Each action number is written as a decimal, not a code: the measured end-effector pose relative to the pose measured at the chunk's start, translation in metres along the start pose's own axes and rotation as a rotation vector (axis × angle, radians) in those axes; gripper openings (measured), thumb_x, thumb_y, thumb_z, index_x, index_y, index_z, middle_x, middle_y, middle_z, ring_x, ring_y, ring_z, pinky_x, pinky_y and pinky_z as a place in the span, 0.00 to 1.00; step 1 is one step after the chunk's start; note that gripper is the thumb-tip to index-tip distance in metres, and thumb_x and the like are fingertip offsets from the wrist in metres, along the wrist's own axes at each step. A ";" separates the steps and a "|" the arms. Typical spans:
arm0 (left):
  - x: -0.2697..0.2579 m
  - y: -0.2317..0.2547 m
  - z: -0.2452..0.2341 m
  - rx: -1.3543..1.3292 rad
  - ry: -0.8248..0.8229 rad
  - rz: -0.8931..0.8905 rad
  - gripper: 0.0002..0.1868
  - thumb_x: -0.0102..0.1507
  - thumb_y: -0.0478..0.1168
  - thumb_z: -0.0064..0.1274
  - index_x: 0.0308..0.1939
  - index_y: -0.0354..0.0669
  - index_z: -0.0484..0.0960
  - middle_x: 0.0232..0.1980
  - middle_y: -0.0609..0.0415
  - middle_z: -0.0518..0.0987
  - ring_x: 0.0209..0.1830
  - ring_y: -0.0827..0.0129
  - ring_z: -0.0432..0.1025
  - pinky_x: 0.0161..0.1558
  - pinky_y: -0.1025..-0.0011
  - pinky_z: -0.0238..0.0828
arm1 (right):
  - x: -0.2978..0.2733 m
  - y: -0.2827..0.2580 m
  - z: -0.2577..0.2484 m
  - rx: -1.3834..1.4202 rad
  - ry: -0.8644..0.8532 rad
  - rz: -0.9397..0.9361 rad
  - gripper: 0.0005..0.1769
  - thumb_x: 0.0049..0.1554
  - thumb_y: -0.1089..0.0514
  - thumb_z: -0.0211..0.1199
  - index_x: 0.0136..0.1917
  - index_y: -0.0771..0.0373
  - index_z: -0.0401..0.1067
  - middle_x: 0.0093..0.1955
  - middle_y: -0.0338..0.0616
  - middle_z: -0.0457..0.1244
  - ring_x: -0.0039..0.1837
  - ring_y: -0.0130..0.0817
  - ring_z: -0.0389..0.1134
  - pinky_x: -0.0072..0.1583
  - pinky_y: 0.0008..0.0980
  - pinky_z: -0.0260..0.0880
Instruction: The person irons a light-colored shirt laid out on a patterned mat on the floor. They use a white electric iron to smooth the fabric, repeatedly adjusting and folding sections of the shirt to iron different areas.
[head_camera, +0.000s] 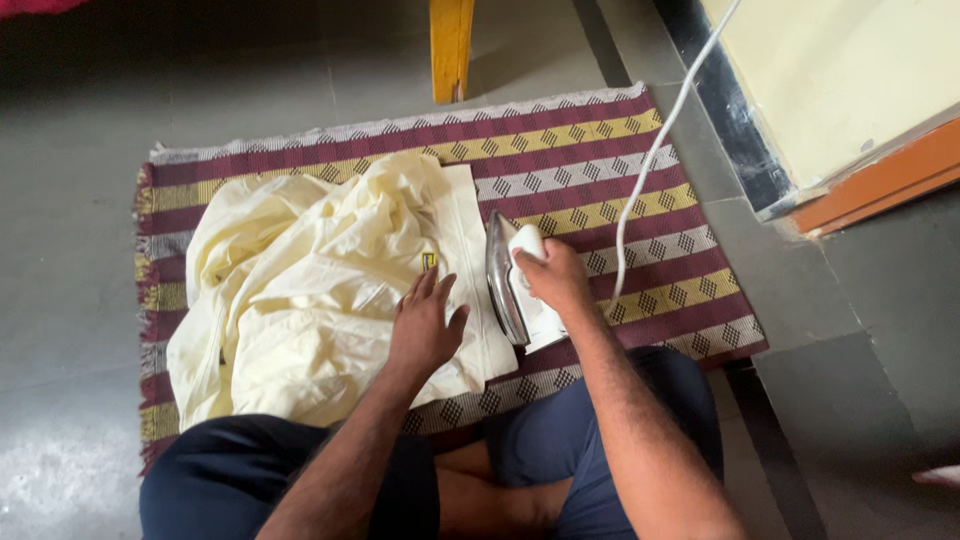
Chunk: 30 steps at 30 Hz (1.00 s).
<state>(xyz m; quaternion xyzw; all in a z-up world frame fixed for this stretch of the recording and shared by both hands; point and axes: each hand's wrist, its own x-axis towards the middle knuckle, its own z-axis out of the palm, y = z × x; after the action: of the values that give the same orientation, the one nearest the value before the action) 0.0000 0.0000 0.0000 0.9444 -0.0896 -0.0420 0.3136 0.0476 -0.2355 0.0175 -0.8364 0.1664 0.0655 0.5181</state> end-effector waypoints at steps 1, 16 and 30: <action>0.004 -0.001 0.004 0.027 -0.001 0.001 0.32 0.65 0.50 0.55 0.72 0.51 0.68 0.80 0.45 0.61 0.82 0.52 0.51 0.77 0.46 0.47 | -0.005 -0.004 0.003 -0.033 -0.018 -0.003 0.24 0.56 0.43 0.66 0.52 0.66 0.75 0.42 0.49 0.72 0.38 0.36 0.75 0.40 0.38 0.79; -0.003 -0.009 0.023 0.364 -0.311 0.063 0.52 0.59 0.62 0.60 0.79 0.53 0.50 0.83 0.41 0.43 0.83 0.46 0.36 0.75 0.32 0.29 | -0.010 -0.021 0.003 -0.419 0.012 0.054 0.27 0.61 0.41 0.61 0.61 0.66 0.71 0.52 0.51 0.69 0.51 0.44 0.73 0.52 0.44 0.75; -0.001 -0.013 0.027 0.378 -0.337 0.067 0.53 0.60 0.64 0.59 0.79 0.52 0.47 0.83 0.40 0.40 0.82 0.45 0.33 0.73 0.31 0.27 | 0.014 0.002 0.001 0.808 0.202 -0.161 0.18 0.47 0.69 0.63 0.52 0.63 0.71 0.50 0.45 0.67 0.52 0.35 0.72 0.51 0.37 0.81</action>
<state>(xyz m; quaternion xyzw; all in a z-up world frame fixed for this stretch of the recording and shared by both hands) -0.0023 -0.0057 -0.0291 0.9624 -0.1780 -0.1710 0.1134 0.0597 -0.2385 0.0116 -0.5785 0.1628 -0.1280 0.7890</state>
